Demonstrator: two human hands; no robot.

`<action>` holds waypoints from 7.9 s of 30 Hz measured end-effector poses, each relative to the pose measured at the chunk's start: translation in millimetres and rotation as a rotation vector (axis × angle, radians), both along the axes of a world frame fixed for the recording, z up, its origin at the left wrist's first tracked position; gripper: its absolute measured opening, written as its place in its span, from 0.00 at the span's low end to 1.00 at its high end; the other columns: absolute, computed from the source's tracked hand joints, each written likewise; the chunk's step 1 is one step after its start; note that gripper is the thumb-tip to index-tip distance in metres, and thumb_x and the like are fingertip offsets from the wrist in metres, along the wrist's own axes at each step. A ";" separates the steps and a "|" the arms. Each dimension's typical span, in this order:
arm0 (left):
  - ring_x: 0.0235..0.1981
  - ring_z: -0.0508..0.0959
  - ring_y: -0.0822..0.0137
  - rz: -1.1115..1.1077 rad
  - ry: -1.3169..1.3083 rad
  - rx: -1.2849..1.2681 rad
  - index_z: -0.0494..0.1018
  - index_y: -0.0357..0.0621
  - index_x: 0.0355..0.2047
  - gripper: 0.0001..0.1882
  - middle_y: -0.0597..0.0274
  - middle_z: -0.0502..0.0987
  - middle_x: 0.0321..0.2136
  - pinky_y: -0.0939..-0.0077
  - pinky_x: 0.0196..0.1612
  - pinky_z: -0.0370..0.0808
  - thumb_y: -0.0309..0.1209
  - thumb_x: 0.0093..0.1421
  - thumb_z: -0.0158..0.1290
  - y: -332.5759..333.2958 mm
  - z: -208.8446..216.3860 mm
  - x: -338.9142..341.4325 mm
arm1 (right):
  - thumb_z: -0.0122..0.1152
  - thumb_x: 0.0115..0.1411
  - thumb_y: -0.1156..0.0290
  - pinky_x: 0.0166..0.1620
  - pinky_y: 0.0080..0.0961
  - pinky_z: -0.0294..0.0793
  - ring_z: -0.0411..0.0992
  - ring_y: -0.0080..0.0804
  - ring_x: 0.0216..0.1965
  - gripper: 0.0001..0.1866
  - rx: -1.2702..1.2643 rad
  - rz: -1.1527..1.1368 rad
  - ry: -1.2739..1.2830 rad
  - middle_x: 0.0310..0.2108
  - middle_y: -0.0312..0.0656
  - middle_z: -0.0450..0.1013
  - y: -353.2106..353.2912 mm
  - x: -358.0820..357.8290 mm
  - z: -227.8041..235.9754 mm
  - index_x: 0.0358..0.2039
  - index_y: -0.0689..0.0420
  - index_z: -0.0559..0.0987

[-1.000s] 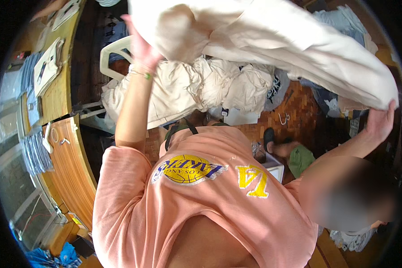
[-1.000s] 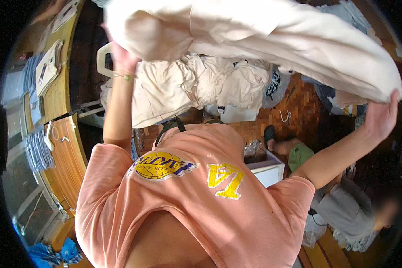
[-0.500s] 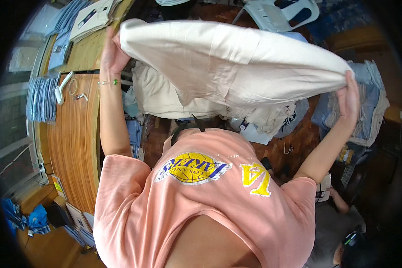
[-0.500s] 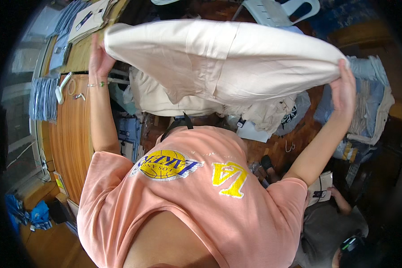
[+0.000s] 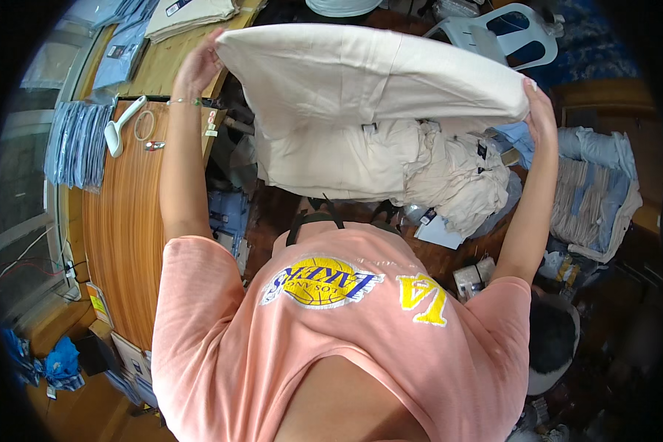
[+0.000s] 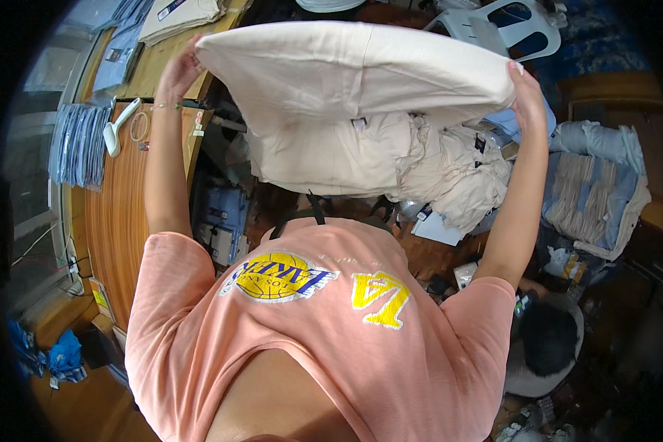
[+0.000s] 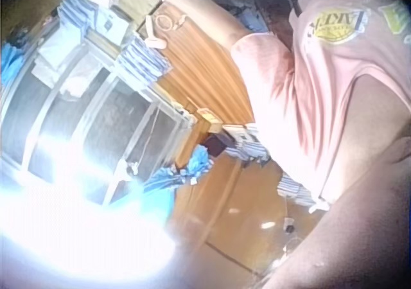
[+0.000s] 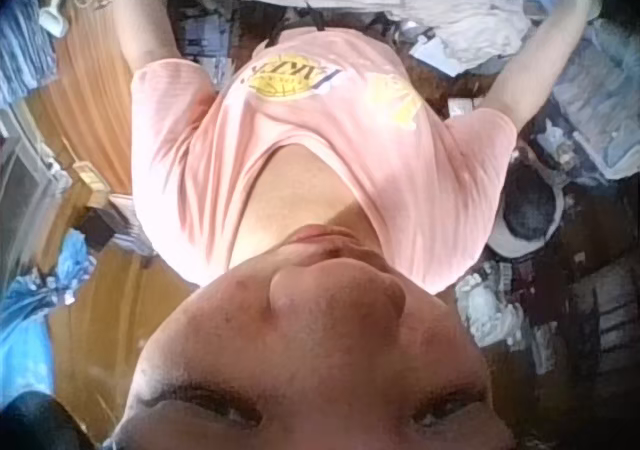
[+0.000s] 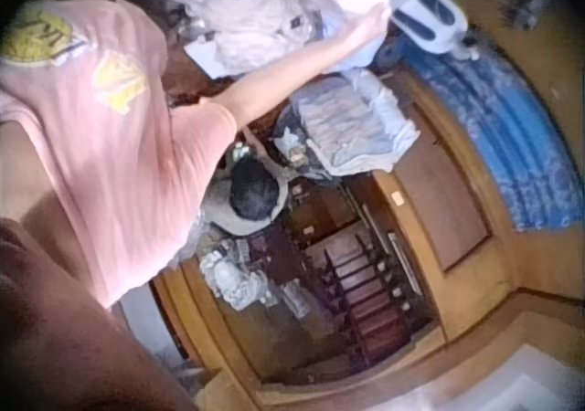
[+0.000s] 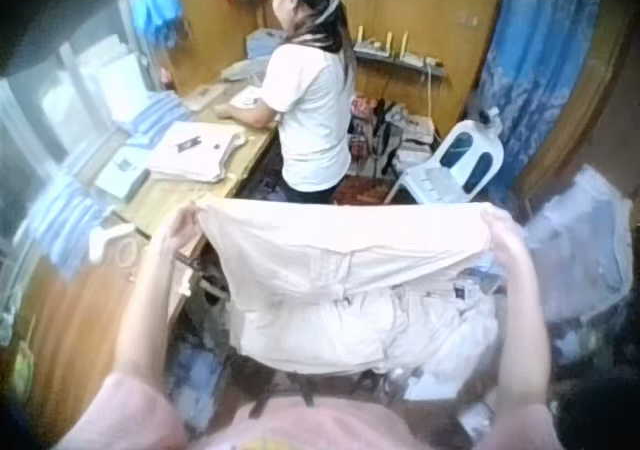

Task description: The person buttons several light-colored collared shirts and lays them flat on a table in a workspace.

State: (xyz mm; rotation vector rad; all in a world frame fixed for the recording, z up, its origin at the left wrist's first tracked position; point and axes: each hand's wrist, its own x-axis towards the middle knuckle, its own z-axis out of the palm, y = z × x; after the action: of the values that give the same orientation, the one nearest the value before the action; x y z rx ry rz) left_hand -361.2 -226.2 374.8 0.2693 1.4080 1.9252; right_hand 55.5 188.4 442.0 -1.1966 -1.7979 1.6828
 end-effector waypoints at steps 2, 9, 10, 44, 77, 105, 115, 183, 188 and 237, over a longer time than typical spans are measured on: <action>0.37 0.72 0.71 0.055 0.081 0.058 0.66 0.40 0.40 0.13 0.60 0.71 0.39 0.80 0.35 0.71 0.32 0.55 0.44 -12.6 14.6 4.1 | 0.51 0.56 0.63 0.39 0.22 0.68 0.70 0.26 0.36 0.20 -0.010 -0.013 0.038 0.38 0.42 0.69 -17.2 2.1 2.5 0.43 0.65 0.68; 0.34 0.68 0.77 0.172 0.242 -0.433 0.69 0.47 0.32 0.06 0.71 0.69 0.30 0.81 0.38 0.63 0.33 0.54 0.46 -77.7 -78.8 107.6 | 0.58 0.49 0.72 0.42 0.21 0.66 0.66 0.29 0.39 0.25 -0.079 -0.165 0.057 0.40 0.47 0.66 -93.3 51.1 -110.8 0.46 0.63 0.61; 0.31 0.68 0.77 0.205 0.179 -0.418 0.70 0.46 0.31 0.05 0.71 0.70 0.29 0.83 0.35 0.64 0.30 0.55 0.45 -88.0 -117.8 121.8 | 0.57 0.48 0.76 0.42 0.21 0.65 0.66 0.30 0.39 0.25 -0.179 -0.187 0.082 0.40 0.46 0.66 -121.0 39.9 -122.6 0.47 0.61 0.60; 0.46 0.63 0.50 -0.692 0.882 -0.978 0.55 0.41 0.52 0.28 0.45 0.53 0.51 0.65 0.47 0.63 0.33 0.52 0.50 22.1 -206.8 235.1 | 0.60 0.42 0.58 0.37 0.32 0.68 0.70 0.45 0.32 0.19 0.017 -0.718 -0.890 0.25 0.49 0.71 -67.5 268.7 -396.1 0.32 0.57 0.74; 0.40 0.65 0.60 -1.614 1.495 0.059 0.74 0.52 0.32 0.13 0.60 0.68 0.36 0.66 0.36 0.65 0.32 0.43 0.49 351.1 -311.5 599.7 | 0.50 0.54 0.74 0.28 0.15 0.64 0.67 0.22 0.27 0.11 -0.867 -1.019 -0.160 0.28 0.35 0.68 -285.8 329.4 -371.8 0.39 0.60 0.69; 0.49 0.61 0.55 -1.415 1.715 0.200 0.62 0.48 0.46 0.26 0.58 0.61 0.48 0.57 0.50 0.57 0.29 0.44 0.52 528.0 -295.2 632.3 | 0.60 0.45 0.76 0.27 0.16 0.63 0.65 0.19 0.23 0.11 -0.410 -1.280 0.188 0.22 0.34 0.67 -122.3 319.2 -442.7 0.29 0.62 0.70; 0.33 0.72 0.58 -1.497 1.606 0.089 0.70 0.44 0.34 0.14 0.56 0.72 0.30 0.69 0.35 0.69 0.25 0.44 0.53 553.5 -260.6 608.9 | 0.53 0.51 0.79 0.29 0.14 0.62 0.61 0.17 0.25 0.06 -0.140 -1.286 0.249 0.23 0.32 0.65 -106.2 311.2 -357.6 0.30 0.60 0.66; 0.21 0.66 0.79 -1.756 0.818 0.194 0.70 0.40 0.23 0.07 0.70 0.70 0.18 0.81 0.26 0.65 0.27 0.46 0.57 407.8 -15.9 477.1 | 0.58 0.45 0.79 0.33 0.13 0.60 0.61 0.18 0.29 0.12 0.393 -0.601 0.119 0.28 0.32 0.62 -88.5 241.3 -163.4 0.31 0.60 0.67; 0.22 0.65 0.80 -1.463 1.264 0.641 0.70 0.40 0.24 0.08 0.71 0.69 0.17 0.80 0.25 0.64 0.31 0.47 0.56 432.9 92.5 459.7 | 0.55 0.47 0.79 0.32 0.14 0.62 0.61 0.18 0.27 0.09 0.394 -0.590 0.237 0.25 0.30 0.63 -49.9 231.8 -46.6 0.29 0.56 0.68; 0.41 0.70 0.59 -1.243 1.135 0.276 0.69 0.43 0.40 0.25 0.56 0.70 0.42 0.73 0.46 0.66 0.29 0.39 0.60 321.1 -87.7 444.3 | 0.59 0.44 0.71 0.27 0.25 0.61 0.63 0.31 0.22 0.06 0.518 -0.314 -0.128 0.21 0.38 0.67 -109.7 241.8 -170.9 0.24 0.59 0.74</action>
State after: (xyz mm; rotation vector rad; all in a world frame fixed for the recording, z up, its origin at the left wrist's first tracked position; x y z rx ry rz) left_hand 83.1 94.9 287.1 2.0289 1.0114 0.7910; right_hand 297.3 78.7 271.1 -1.2780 -1.8445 0.9093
